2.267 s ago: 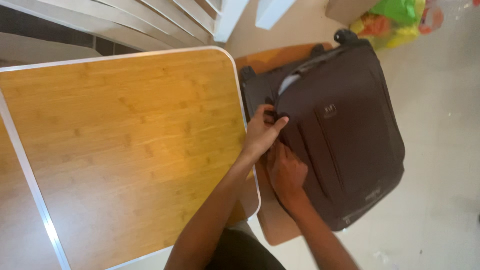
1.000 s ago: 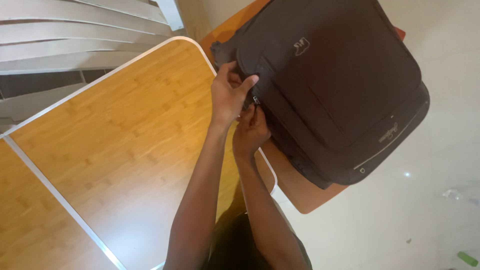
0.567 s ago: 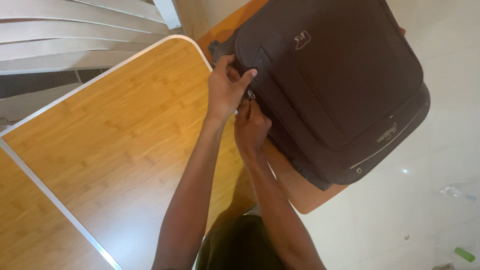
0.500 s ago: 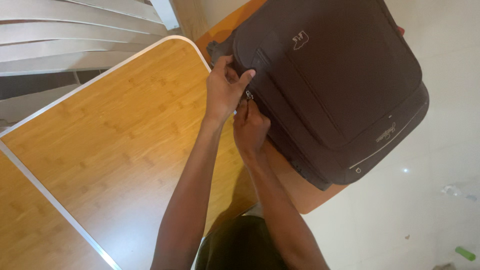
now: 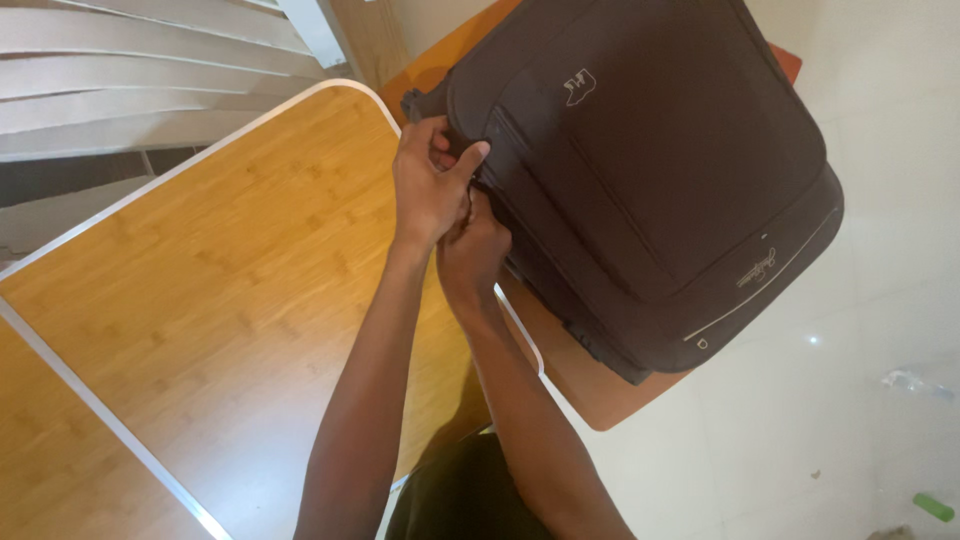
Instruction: The person folds a striped shirt, a white tank top, and a black t-shirt one by one on a table, places them into an open suitcase, and سپس zips the suitcase closed.
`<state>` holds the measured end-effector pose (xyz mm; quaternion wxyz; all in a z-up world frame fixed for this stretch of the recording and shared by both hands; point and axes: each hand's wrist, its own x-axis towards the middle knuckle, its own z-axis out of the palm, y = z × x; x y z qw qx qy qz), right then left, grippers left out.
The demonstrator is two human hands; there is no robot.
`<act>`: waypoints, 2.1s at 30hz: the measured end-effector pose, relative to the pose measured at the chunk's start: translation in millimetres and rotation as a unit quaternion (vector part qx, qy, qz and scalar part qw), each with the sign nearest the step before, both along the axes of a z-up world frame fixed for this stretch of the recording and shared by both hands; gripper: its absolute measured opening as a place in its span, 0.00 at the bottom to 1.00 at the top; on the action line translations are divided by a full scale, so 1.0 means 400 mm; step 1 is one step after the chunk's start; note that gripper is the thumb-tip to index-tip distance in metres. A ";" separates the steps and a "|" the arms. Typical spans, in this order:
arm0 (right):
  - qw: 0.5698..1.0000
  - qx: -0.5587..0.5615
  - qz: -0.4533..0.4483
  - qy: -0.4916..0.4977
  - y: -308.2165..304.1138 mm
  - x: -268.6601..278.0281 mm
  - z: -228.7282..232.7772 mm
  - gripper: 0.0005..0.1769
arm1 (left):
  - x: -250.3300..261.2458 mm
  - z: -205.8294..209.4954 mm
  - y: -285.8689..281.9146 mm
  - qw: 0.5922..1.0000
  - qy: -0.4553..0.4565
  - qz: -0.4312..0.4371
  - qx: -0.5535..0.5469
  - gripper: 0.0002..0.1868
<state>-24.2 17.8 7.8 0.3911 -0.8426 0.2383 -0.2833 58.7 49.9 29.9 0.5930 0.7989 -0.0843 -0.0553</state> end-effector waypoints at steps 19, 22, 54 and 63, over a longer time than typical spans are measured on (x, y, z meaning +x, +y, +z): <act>0.977 0.127 -0.086 0.147 0.023 0.066 0.004 0.15 | 0.030 0.039 0.019 0.996 0.080 -0.033 -0.002 0.26; 0.952 0.169 -0.074 0.246 0.007 0.055 0.040 0.17 | 0.026 0.032 0.008 0.999 0.028 -0.012 0.017 0.30; 0.989 0.003 -0.108 0.102 0.011 0.024 -0.025 0.15 | -0.041 -0.008 0.035 0.977 0.173 0.012 -0.121 0.06; 0.988 0.002 -0.051 0.146 -0.229 -0.485 0.044 0.12 | -0.149 -0.076 -0.004 0.935 0.260 0.031 -0.240 0.09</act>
